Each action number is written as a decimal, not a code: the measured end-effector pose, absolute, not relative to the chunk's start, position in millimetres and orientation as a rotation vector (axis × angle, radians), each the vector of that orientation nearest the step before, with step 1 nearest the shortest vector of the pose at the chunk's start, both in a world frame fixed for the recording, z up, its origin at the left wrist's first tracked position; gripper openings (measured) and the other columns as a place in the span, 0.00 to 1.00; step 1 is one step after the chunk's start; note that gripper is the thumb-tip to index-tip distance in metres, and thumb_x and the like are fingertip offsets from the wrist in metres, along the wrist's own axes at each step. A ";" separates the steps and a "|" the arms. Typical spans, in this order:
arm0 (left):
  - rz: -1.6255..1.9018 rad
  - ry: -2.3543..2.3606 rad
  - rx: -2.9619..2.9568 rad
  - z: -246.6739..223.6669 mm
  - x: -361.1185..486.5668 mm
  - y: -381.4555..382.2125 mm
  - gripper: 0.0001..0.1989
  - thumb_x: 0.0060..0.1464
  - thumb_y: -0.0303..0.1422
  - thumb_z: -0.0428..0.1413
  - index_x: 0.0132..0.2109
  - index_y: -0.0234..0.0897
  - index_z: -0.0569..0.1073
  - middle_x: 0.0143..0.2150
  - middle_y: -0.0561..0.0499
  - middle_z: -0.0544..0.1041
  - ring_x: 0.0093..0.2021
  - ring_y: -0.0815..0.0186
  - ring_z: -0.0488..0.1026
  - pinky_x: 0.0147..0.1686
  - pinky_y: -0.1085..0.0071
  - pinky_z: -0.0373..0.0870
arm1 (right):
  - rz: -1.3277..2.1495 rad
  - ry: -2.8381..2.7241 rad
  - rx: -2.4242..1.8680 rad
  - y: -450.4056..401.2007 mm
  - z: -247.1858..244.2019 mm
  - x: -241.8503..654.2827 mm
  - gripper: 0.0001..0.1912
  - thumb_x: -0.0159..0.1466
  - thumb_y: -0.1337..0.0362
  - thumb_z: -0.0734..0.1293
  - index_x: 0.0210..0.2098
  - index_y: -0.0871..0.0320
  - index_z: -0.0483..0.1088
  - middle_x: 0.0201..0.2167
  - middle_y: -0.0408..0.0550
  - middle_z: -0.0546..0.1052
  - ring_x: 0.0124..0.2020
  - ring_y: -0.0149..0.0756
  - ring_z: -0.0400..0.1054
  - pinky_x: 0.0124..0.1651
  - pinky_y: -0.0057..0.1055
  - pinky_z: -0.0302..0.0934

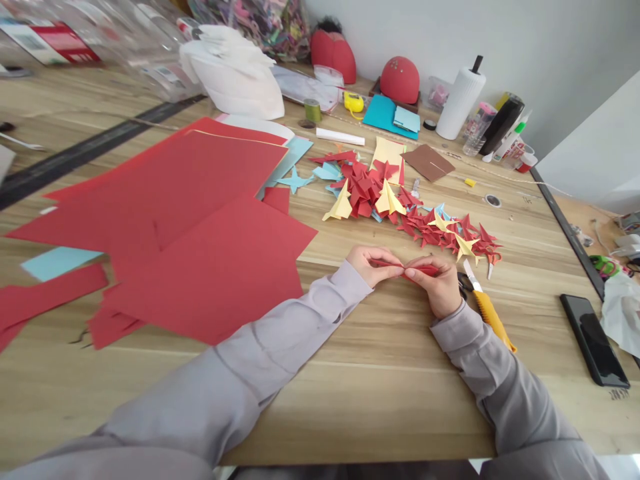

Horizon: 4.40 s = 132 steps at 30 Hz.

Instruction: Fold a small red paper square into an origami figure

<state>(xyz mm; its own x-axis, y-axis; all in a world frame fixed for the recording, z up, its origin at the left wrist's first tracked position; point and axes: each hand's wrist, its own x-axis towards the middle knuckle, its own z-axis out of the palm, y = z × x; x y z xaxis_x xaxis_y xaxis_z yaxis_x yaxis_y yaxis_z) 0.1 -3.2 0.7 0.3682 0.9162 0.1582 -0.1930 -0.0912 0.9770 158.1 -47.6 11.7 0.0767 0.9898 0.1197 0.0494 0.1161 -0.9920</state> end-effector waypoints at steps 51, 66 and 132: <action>0.977 0.736 0.993 13.5 1.1 -10.2 0.18 0.31 0.44 0.68 0.23 0.32 0.77 0.21 0.50 0.76 0.20 0.70 0.71 0.24 0.73 0.70 | 1.035 -1.261 -1.259 -48.3 12.1 160.9 0.07 0.45 0.62 0.76 0.24 0.56 0.77 0.23 0.42 0.78 0.24 0.32 0.69 0.30 0.30 0.64; 0.993 0.866 0.964 14.1 1.1 -9.9 0.15 0.31 0.40 0.68 0.23 0.33 0.77 0.17 0.52 0.74 0.18 0.70 0.69 0.23 0.72 0.68 | 1.036 -1.123 -1.235 -45.6 7.2 162.1 0.07 0.45 0.63 0.75 0.24 0.57 0.77 0.20 0.41 0.75 0.21 0.28 0.63 0.26 0.28 0.57; 1.157 0.727 0.707 11.2 3.8 -7.3 0.17 0.28 0.37 0.70 0.27 0.31 0.78 0.23 0.52 0.76 0.24 0.71 0.74 0.32 0.70 0.74 | 0.944 -1.060 -1.276 -43.9 5.5 157.5 0.10 0.47 0.58 0.75 0.27 0.57 0.78 0.22 0.43 0.77 0.18 0.28 0.64 0.21 0.28 0.60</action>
<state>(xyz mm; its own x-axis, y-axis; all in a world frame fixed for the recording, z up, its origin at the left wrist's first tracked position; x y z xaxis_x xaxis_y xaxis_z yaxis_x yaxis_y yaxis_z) 3.8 -7.3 11.2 0.2366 0.9618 -0.1380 -0.5410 0.2484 0.8035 157.5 -43.9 5.5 0.2638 0.9609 0.0837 0.0272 0.0793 -0.9965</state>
